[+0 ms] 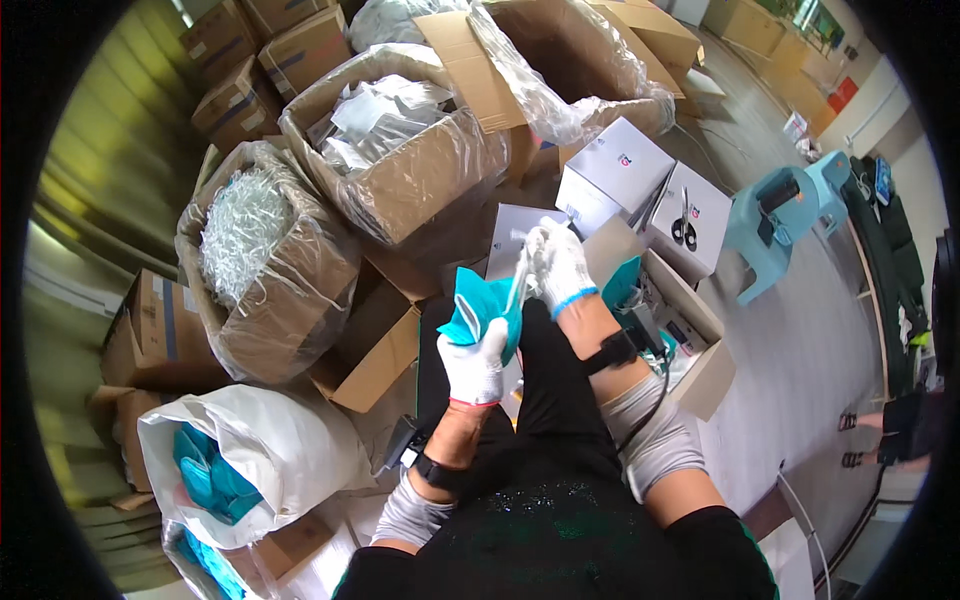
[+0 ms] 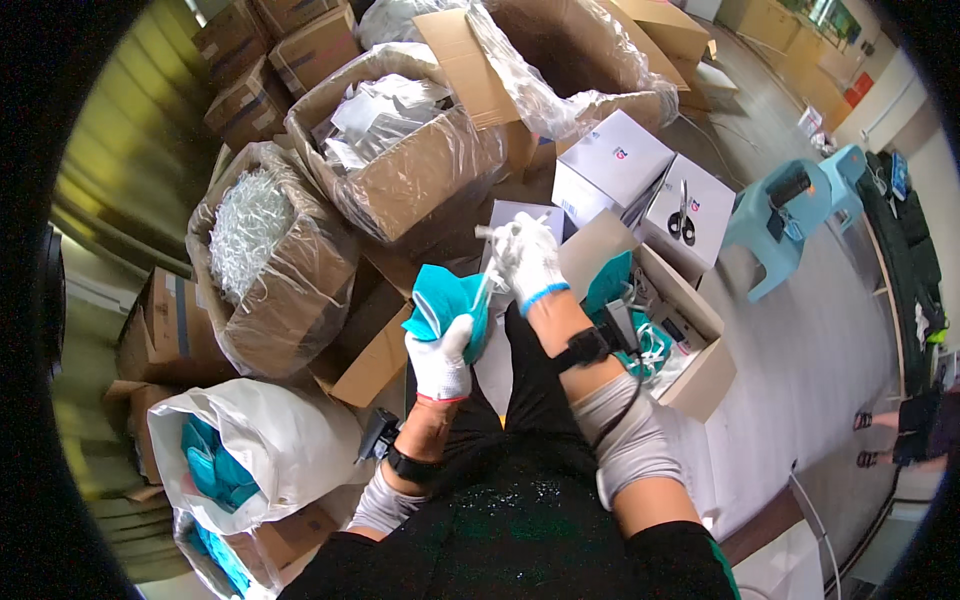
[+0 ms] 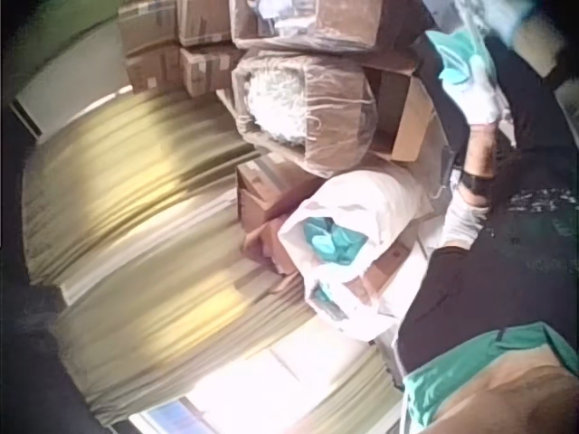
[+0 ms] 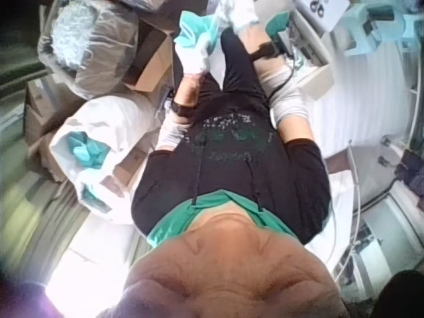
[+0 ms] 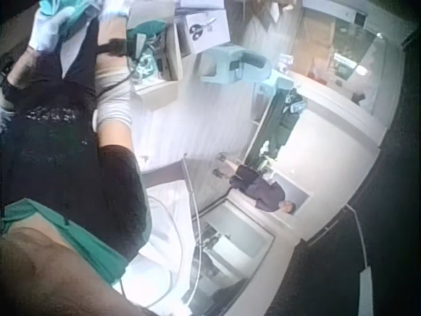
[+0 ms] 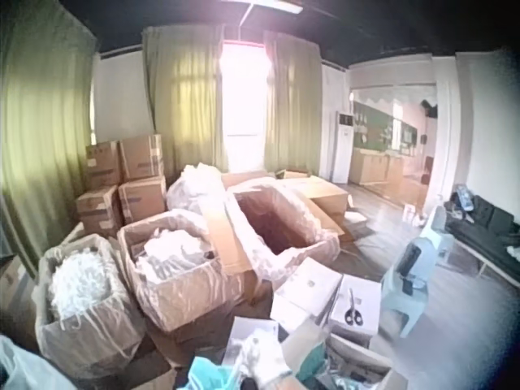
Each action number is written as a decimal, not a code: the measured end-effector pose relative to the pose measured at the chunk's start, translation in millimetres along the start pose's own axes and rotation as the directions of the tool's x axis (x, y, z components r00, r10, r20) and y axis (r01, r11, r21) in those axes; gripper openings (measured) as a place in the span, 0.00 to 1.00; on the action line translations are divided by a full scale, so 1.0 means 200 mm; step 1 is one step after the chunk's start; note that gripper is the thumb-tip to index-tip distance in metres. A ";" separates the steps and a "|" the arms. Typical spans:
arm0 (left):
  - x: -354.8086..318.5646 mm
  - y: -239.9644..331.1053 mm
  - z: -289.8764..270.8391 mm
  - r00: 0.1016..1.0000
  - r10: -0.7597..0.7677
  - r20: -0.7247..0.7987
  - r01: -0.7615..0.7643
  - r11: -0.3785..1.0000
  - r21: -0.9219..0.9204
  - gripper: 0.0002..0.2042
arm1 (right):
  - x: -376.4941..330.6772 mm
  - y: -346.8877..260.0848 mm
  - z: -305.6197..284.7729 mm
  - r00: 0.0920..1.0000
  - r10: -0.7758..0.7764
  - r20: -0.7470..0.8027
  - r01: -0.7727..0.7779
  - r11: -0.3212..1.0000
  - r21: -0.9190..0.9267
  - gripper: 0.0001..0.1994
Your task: The person is folding and placing surgical face masks into cardboard boxes.
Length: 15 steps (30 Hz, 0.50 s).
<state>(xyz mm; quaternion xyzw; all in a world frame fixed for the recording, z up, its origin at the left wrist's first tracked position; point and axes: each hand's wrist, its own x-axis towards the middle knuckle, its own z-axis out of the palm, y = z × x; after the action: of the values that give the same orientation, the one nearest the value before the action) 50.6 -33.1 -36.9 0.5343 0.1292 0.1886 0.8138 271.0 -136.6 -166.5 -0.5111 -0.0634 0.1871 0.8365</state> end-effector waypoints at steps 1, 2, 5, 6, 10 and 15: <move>-0.01 0.01 0.00 0.999 0.032 0.023 -0.033 0.998 0.056 0.13 | 0.11 0.03 -0.16 0.970 0.146 0.194 -0.194 0.947 0.257 0.13; -0.03 0.03 -0.08 1.000 -0.003 -0.003 0.004 0.996 0.093 0.13 | 0.15 -0.03 -0.04 0.982 0.104 0.160 -0.115 0.992 0.056 0.14; -0.27 0.13 -0.27 0.994 -0.048 -0.096 0.057 0.994 0.091 0.15 | 0.13 -0.44 0.12 0.973 -0.162 0.164 0.085 -0.410 -0.908 0.26; -0.35 0.16 -0.32 0.991 -0.063 -0.118 0.072 0.995 0.073 0.16 | 0.13 -0.56 0.09 0.972 -0.164 0.168 0.045 -0.574 -0.818 0.25; -0.30 0.17 -0.68 0.879 -0.178 -0.443 0.101 0.976 -0.191 0.14 | 0.03 -0.82 0.10 0.910 -0.170 0.378 0.083 -0.819 -0.568 0.18; -0.22 0.46 -0.86 0.784 0.164 -0.599 -0.188 0.982 0.022 0.15 | -0.37 -0.51 0.11 0.987 0.077 0.138 -0.067 0.995 -0.079 0.10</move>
<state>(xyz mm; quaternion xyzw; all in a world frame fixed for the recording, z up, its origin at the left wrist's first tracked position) -75.2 121.7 -20.5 0.4411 0.3249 0.4249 0.7206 221.2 -187.6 -59.4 -0.5293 -0.1109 0.2504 0.8030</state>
